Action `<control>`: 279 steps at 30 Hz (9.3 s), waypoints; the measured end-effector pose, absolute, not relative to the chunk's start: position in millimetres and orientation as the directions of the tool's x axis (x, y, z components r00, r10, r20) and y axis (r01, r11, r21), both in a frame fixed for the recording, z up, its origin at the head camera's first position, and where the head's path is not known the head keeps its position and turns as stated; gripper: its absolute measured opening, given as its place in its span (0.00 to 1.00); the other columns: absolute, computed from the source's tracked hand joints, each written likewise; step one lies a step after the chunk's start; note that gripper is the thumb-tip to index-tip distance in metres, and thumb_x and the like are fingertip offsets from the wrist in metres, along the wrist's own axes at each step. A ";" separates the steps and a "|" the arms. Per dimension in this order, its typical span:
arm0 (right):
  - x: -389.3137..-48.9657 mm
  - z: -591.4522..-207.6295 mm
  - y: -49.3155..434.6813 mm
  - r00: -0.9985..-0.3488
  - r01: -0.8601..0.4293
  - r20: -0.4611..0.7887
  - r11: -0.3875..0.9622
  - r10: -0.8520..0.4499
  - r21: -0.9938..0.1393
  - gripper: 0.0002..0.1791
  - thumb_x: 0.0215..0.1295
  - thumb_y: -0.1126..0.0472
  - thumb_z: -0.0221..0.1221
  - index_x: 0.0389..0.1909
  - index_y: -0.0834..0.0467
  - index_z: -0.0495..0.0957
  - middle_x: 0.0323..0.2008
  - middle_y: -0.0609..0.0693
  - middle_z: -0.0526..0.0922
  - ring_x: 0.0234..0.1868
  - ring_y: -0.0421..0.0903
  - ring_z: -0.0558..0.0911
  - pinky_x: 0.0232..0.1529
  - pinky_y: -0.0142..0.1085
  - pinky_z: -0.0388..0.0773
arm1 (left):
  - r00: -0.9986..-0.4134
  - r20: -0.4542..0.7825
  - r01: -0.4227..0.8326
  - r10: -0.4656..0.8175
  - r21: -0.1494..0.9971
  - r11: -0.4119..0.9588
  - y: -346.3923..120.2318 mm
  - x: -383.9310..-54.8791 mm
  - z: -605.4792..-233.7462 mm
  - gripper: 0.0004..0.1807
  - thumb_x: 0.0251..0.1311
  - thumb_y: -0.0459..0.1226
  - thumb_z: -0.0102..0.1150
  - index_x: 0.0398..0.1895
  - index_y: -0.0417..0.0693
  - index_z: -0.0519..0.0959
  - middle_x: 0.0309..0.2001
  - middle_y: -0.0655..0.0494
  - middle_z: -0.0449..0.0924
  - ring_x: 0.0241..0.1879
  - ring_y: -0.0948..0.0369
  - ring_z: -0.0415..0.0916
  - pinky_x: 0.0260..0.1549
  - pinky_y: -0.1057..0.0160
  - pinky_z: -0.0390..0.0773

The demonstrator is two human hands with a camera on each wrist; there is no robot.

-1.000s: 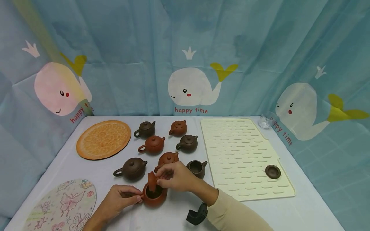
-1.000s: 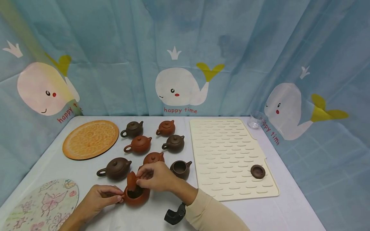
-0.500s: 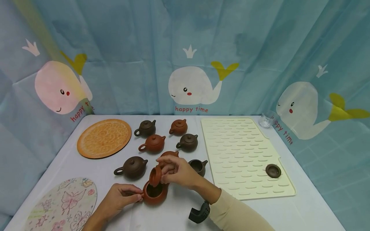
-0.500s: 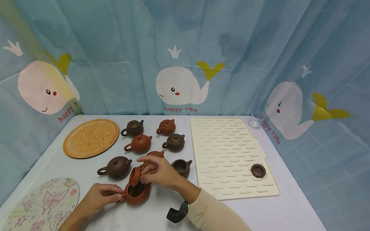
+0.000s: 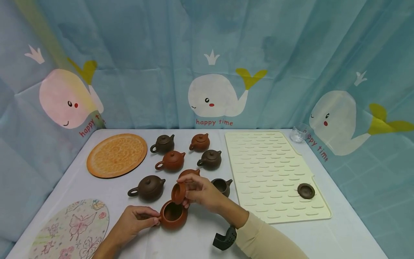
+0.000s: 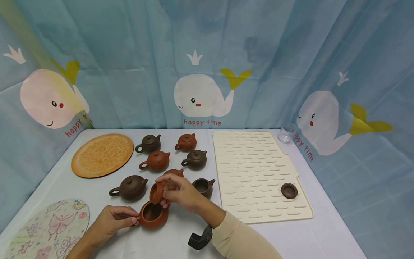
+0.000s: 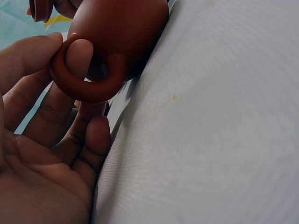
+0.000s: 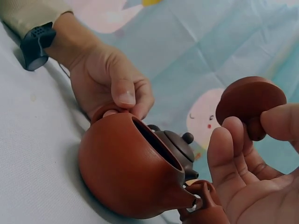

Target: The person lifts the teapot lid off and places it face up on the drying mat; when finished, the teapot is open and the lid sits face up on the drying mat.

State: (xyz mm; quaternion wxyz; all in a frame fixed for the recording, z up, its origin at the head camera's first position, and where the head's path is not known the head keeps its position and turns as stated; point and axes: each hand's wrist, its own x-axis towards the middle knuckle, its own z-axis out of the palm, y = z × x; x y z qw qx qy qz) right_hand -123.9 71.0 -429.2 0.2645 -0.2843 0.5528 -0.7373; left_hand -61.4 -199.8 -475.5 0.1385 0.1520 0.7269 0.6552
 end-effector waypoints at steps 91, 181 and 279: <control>-96.1 -364.0 247.5 -0.855 -0.374 0.306 0.089 -0.418 -0.923 0.30 0.55 0.78 0.64 0.59 0.72 0.65 0.53 0.64 0.72 0.51 0.51 0.78 0.47 0.36 0.76 | -0.999 -0.009 0.016 0.041 0.815 0.580 -123.5 -116.8 -430.8 0.19 0.55 0.35 0.69 0.51 0.43 0.82 0.37 0.54 0.84 0.21 0.63 0.77 0.23 0.62 0.75; -75.3 -386.5 328.6 -0.950 -0.306 0.257 0.672 -0.175 -0.674 0.27 0.62 0.66 0.64 0.63 0.58 0.71 0.46 0.51 0.77 0.37 0.42 0.74 0.34 0.31 0.70 | -0.998 0.006 0.044 0.057 0.733 0.678 -118.5 -124.9 -433.8 0.05 0.54 0.33 0.69 0.35 0.48 0.87 0.34 0.58 0.84 0.25 0.63 0.72 0.32 0.55 0.74; -206.5 -415.5 86.7 -0.693 -0.474 0.012 0.442 -0.721 -0.761 0.13 0.60 0.65 0.65 0.46 0.60 0.82 0.28 0.44 0.77 0.29 0.38 0.74 0.30 0.30 0.73 | -0.999 0.005 0.037 0.049 0.729 0.683 -118.5 -125.8 -435.6 0.05 0.54 0.33 0.69 0.35 0.46 0.87 0.27 0.59 0.82 0.20 0.63 0.70 0.21 0.61 0.70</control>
